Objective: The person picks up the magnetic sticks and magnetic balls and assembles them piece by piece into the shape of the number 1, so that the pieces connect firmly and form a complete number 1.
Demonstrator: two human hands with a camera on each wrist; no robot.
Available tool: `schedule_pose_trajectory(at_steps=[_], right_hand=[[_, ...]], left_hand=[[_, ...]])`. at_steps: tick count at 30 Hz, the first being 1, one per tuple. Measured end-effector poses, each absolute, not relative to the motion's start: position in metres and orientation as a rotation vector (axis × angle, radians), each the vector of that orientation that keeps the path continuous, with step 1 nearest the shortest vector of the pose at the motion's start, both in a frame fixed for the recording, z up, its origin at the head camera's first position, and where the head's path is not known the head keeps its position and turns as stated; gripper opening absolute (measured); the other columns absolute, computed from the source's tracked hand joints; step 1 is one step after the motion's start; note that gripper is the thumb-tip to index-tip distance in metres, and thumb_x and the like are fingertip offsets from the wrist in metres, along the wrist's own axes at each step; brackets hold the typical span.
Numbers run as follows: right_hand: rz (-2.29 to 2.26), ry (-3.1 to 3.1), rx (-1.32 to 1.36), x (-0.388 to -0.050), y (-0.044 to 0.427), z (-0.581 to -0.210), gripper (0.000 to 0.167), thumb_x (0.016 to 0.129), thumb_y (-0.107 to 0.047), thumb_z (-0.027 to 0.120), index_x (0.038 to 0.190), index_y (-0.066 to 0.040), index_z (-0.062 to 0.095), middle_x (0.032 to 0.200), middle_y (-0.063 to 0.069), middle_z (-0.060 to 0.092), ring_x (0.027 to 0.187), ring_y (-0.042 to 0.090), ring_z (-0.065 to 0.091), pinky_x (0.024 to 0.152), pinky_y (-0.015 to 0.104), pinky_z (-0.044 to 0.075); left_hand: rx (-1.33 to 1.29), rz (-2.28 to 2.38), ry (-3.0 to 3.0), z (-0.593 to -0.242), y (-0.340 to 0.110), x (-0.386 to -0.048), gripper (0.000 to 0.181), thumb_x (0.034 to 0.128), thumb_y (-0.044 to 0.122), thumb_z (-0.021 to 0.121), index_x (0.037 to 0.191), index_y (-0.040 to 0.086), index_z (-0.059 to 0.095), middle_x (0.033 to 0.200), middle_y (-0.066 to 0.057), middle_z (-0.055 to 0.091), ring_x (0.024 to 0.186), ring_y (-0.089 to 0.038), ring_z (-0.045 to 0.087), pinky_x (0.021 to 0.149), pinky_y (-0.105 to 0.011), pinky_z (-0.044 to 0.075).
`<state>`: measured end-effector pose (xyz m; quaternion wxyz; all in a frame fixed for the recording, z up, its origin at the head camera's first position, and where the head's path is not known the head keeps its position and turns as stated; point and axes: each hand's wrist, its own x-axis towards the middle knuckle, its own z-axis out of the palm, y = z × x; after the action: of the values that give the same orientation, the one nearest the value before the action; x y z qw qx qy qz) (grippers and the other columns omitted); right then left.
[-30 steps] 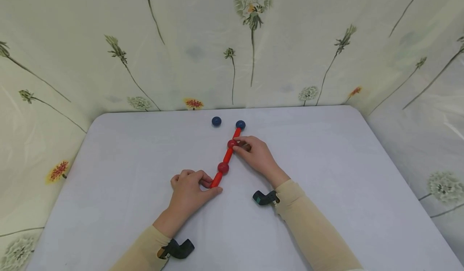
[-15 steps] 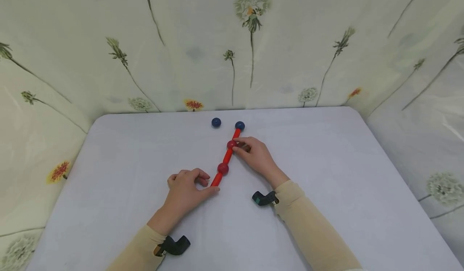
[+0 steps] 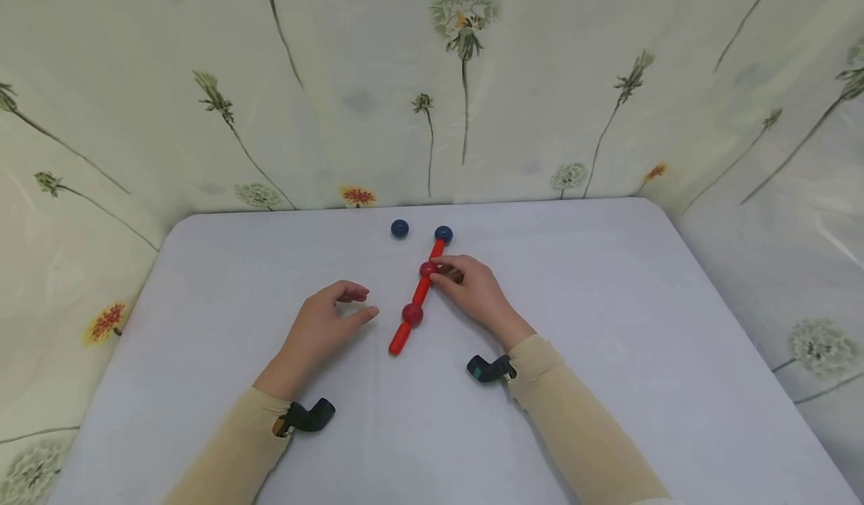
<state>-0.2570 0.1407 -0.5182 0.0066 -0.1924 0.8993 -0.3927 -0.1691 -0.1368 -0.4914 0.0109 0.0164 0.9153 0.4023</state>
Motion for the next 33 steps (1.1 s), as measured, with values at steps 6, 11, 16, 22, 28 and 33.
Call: schedule_pose_trajectory(at_steps=[6,11,16,22,28,33], right_hand=[[-1.24,2.818,-0.614,-0.258,0.141,-0.52,0.038,0.093,-0.037,0.069,0.128,-0.021,0.067,0.105,-0.006,0.065,0.087,0.01,0.06,0.078,0.031,0.051],[-1.249,2.819,-0.622,-0.259,0.141,-0.523,0.038,0.093,-0.037,0.069,0.127,-0.021,0.067,0.105,-0.007,0.064,0.086,0.01,0.06,0.077,0.031,0.051],[-1.247,2.819,-0.617,-0.258,0.141,-0.522,0.038,0.093,-0.037,0.069,0.127,-0.021,0.067,0.104,-0.007,0.064,0.086,0.011,0.059,0.076,0.031,0.051],[-1.237,2.83,-0.574,-0.258,0.145,-0.52,0.039,0.093,-0.038,0.069,0.128,-0.021,0.066,0.106,-0.006,0.064,0.087,0.011,0.059,0.078,0.031,0.051],[-1.246,2.829,-0.588,-0.26,0.145,-0.522,0.039,0.093,-0.039,0.068,0.128,-0.021,0.066,0.105,-0.007,0.064,0.086,0.011,0.059,0.076,0.03,0.051],[-1.256,2.822,-0.621,-0.26,0.143,-0.522,0.039,0.093,-0.039,0.069,0.127,-0.021,0.067,0.105,-0.007,0.064,0.085,0.01,0.059,0.076,0.03,0.051]], left_hand=[[0.036,1.27,2.789,-0.488,-0.141,-0.191,0.045,0.0872,0.047,0.072,0.121,0.019,0.065,0.115,0.004,0.064,0.111,-0.02,0.056,0.094,-0.044,0.047],[0.003,1.31,2.676,-0.482,-0.146,-0.219,0.049,0.0873,0.046,0.073,0.128,0.02,0.061,0.124,0.001,0.06,0.113,-0.021,0.056,0.092,-0.044,0.049],[0.032,1.326,2.608,-0.478,-0.147,-0.246,0.053,0.0886,0.044,0.072,0.134,0.019,0.057,0.132,-0.003,0.057,0.116,-0.025,0.056,0.093,-0.045,0.049],[0.064,1.311,2.614,-0.474,-0.135,-0.277,0.055,0.09,0.04,0.071,0.137,0.018,0.054,0.134,-0.007,0.056,0.12,-0.028,0.054,0.097,-0.048,0.046],[0.055,1.241,2.616,-0.476,-0.125,-0.303,0.059,0.0888,0.042,0.072,0.14,0.022,0.051,0.136,-0.006,0.054,0.126,-0.028,0.048,0.102,-0.051,0.041],[0.081,1.209,2.631,-0.477,-0.122,-0.314,0.059,0.0892,0.041,0.071,0.141,0.022,0.05,0.139,-0.009,0.053,0.128,-0.03,0.047,0.104,-0.052,0.038]])
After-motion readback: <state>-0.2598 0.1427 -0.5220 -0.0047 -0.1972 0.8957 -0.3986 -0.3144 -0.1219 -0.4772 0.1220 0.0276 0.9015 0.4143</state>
